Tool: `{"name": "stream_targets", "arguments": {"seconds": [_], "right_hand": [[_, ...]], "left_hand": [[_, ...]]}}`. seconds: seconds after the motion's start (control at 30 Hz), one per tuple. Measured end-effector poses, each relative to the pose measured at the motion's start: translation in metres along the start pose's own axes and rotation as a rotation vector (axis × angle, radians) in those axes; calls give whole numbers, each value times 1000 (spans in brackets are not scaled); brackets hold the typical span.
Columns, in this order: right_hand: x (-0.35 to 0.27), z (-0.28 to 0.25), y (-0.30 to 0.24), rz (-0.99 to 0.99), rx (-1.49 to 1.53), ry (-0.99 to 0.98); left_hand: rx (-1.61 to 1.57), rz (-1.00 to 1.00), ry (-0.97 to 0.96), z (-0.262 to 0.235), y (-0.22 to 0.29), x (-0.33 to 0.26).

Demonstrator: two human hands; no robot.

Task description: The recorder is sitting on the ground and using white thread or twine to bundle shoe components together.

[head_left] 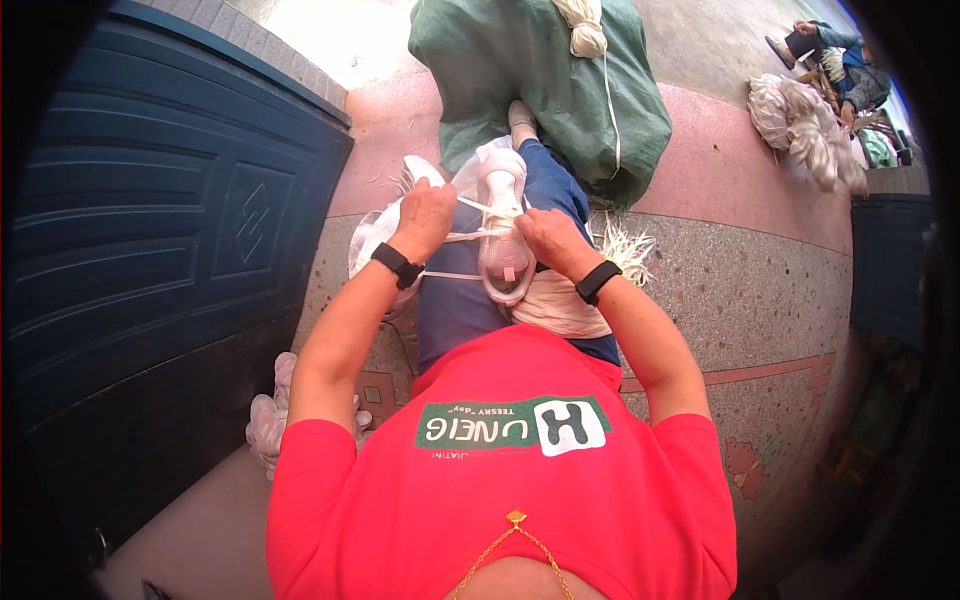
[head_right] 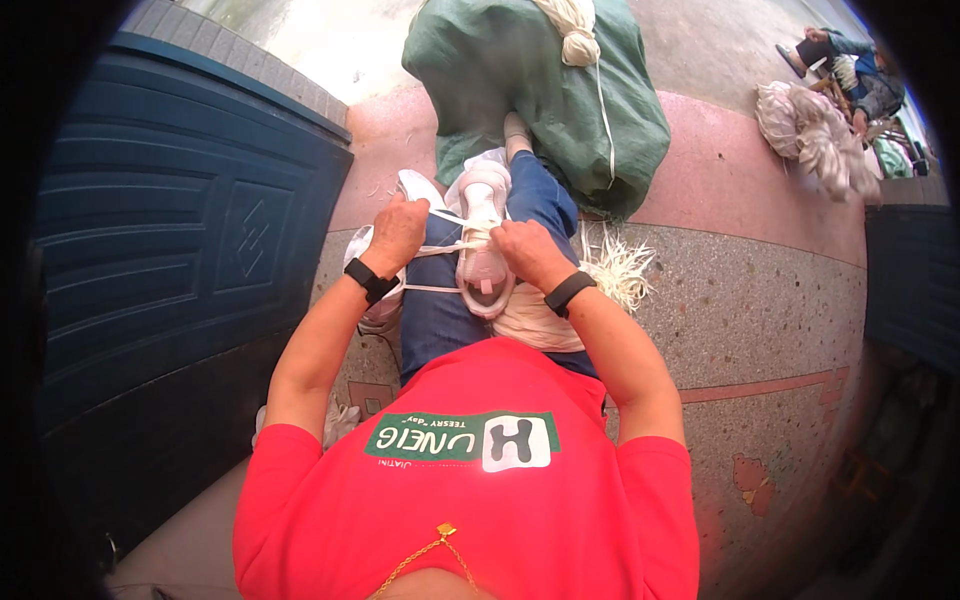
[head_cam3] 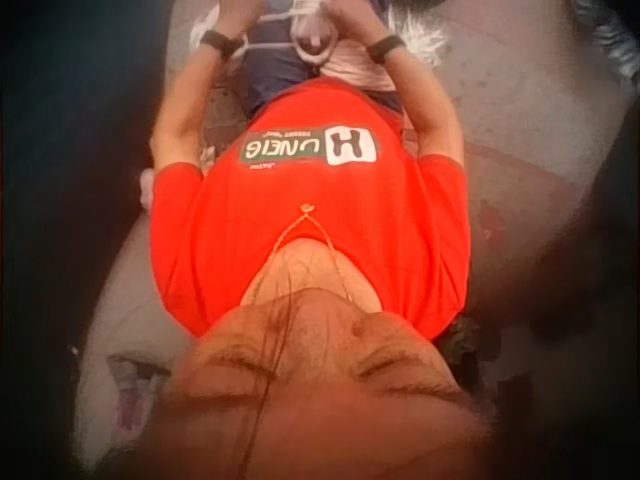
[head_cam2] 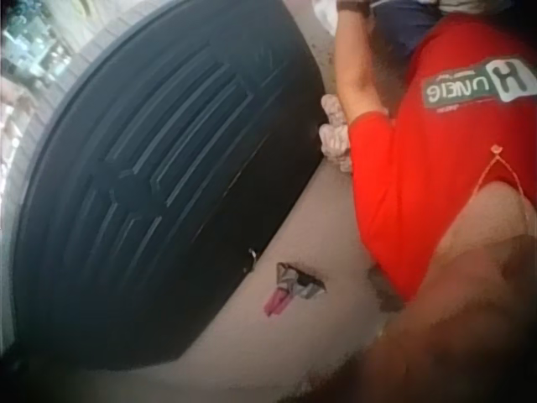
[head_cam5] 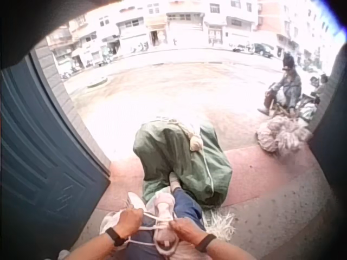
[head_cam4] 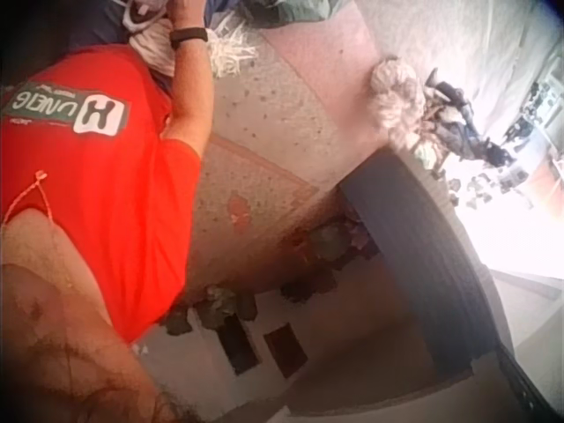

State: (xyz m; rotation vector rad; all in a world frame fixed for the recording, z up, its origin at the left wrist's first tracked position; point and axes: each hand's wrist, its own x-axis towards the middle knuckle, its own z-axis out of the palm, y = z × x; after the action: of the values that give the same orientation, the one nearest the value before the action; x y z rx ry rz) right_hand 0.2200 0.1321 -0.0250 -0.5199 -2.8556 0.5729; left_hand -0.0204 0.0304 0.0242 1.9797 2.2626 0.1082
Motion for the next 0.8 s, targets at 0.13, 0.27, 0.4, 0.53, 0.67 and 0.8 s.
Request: {"name": "stream_targets", "arguments": {"seconds": [0.13,0.27,0.4,0.53,0.67,0.8], "right_hand": [[-13,-18,-5,-41,-103,84],[-65,-37,8,41,-133,27],[-160,-58,68,346,-264,33],[-247,-61,102,501,-323,90],[-275,-46,101,568,-300,100],[-285,-26,110,637,-288,92]], "left_hand": [[-166,-236,258,6,-5,-6],[-241,-370,293,26,-13,-7],[-296,-290,200,55,14,-13],[-345,-191,84,60,45,-12],[-318,-102,188,51,45,-16],[-313,-34,65,33,41,-19]]}}
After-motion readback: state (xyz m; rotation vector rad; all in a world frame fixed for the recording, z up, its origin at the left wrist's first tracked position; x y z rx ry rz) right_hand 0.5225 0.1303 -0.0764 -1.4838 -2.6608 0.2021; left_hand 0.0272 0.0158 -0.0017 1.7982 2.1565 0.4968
